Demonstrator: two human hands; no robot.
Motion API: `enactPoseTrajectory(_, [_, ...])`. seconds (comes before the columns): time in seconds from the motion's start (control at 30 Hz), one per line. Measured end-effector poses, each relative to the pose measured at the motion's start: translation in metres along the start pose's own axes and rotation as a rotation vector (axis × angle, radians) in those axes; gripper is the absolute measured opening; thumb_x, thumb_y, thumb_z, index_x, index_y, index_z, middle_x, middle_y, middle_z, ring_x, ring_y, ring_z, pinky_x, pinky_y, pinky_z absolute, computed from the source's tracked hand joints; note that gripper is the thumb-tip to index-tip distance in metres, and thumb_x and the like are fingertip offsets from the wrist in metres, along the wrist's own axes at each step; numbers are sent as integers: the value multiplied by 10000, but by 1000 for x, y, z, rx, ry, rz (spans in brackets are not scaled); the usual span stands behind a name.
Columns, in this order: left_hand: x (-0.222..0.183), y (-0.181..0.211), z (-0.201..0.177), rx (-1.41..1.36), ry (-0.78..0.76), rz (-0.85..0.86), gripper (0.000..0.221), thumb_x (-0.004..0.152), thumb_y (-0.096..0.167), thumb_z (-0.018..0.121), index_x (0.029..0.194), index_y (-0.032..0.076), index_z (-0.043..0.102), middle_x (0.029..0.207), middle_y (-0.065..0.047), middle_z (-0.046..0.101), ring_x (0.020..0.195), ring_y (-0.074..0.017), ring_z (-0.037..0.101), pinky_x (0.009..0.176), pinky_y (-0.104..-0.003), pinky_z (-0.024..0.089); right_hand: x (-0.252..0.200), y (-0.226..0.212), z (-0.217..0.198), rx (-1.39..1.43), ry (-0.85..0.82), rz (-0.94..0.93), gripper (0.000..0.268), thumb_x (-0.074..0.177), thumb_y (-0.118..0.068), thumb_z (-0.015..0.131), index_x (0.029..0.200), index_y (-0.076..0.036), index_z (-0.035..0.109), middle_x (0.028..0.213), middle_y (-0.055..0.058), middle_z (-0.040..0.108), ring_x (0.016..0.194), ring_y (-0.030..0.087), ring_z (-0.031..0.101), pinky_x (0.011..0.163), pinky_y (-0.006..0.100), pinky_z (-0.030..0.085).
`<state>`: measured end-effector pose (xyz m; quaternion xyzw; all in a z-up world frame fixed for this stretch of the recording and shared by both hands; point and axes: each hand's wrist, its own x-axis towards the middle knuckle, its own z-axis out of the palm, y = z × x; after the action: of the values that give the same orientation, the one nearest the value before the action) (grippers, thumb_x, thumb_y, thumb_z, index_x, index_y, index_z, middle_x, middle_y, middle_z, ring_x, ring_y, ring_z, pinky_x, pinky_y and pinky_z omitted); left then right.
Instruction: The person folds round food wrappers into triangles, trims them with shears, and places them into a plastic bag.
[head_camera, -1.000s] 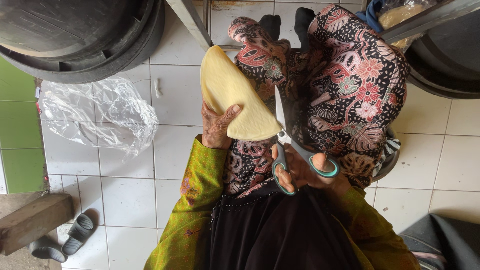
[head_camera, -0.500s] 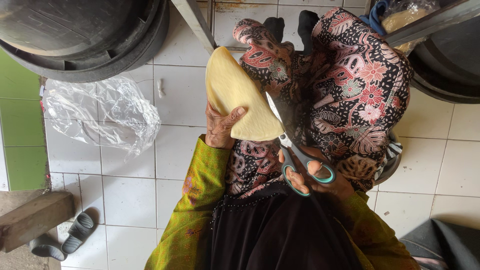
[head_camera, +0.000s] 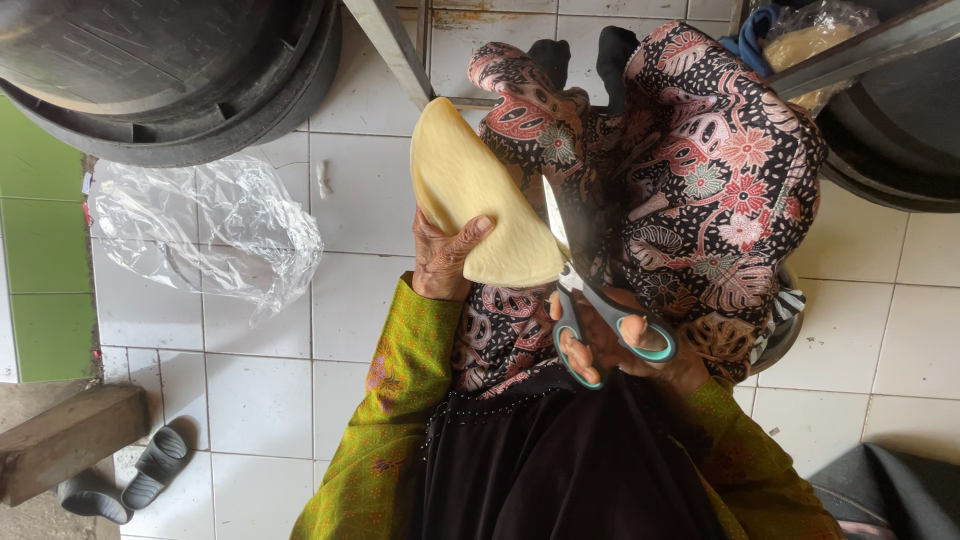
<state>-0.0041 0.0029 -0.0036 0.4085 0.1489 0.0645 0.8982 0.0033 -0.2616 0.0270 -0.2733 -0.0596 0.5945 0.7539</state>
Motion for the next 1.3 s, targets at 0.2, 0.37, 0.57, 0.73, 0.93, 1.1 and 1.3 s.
enactPoseTrajectory(0.2, [-4, 4, 5, 4, -3, 15, 790, 784, 89, 879, 1428, 21, 427, 1244, -158, 642, 1089, -281, 697, 932, -431, 627, -7, -8, 4, -28, 6, 93, 1015, 691, -700, 848, 1329, -32, 427, 969, 87, 601, 815, 212, 614, 680, 357, 521])
enactPoseTrajectory(0.37, [-9, 13, 13, 33, -39, 30, 743, 804, 82, 873, 1411, -7, 454, 1241, -179, 656, 1084, -295, 703, 935, -436, 629, -5, -10, 13, -45, 42, 112, 1090, 638, -723, 868, 1335, -12, 425, 1015, 87, 603, 861, 219, 623, 719, 353, 531])
enactPoseTrajectory(0.57, [-15, 24, 24, 54, -58, 12, 727, 799, 37, 841, 1409, -25, 451, 1238, -188, 654, 1077, -298, 706, 939, -440, 622, -10, -11, 2, -53, -107, 130, 1071, 626, -684, 895, 1334, -41, 412, 1013, 114, 602, 891, 227, 612, 736, 390, 534])
enactPoseTrajectory(0.73, [-17, 32, 30, 17, -105, 3, 727, 805, 34, 825, 1424, -24, 447, 1289, -181, 652, 1108, -278, 702, 950, -433, 619, -25, -6, 25, -27, 53, 29, 1004, 710, -630, 891, 1342, 22, 463, 1039, 129, 634, 910, 243, 647, 769, 366, 541])
enactPoseTrajectory(0.93, [-22, 24, 21, 62, -146, 3, 615, 858, 0, 822, 1401, -74, 545, 1240, -185, 686, 1074, -273, 703, 939, -424, 615, -10, -14, 11, -66, -112, 91, 928, 800, -647, 810, 1326, 1, 403, 1032, 116, 595, 917, 241, 608, 780, 380, 537])
enactPoseTrajectory(1.1, [-19, 11, 17, -92, -133, -38, 630, 801, -52, 833, 1352, -26, 528, 1191, -166, 690, 1050, -278, 717, 907, -447, 633, -17, -3, 12, -171, -75, 2, 1038, 716, -670, 836, 1354, 38, 424, 998, 117, 628, 865, 236, 643, 779, 375, 559])
enactPoseTrajectory(1.3, [-20, 13, 19, -141, -105, -66, 642, 777, -67, 835, 1339, 6, 534, 1166, -150, 694, 1018, -268, 726, 879, -444, 634, -21, -9, 17, -228, 22, 86, 1140, 620, -778, 812, 1321, 29, 418, 972, 99, 615, 859, 228, 646, 761, 372, 571])
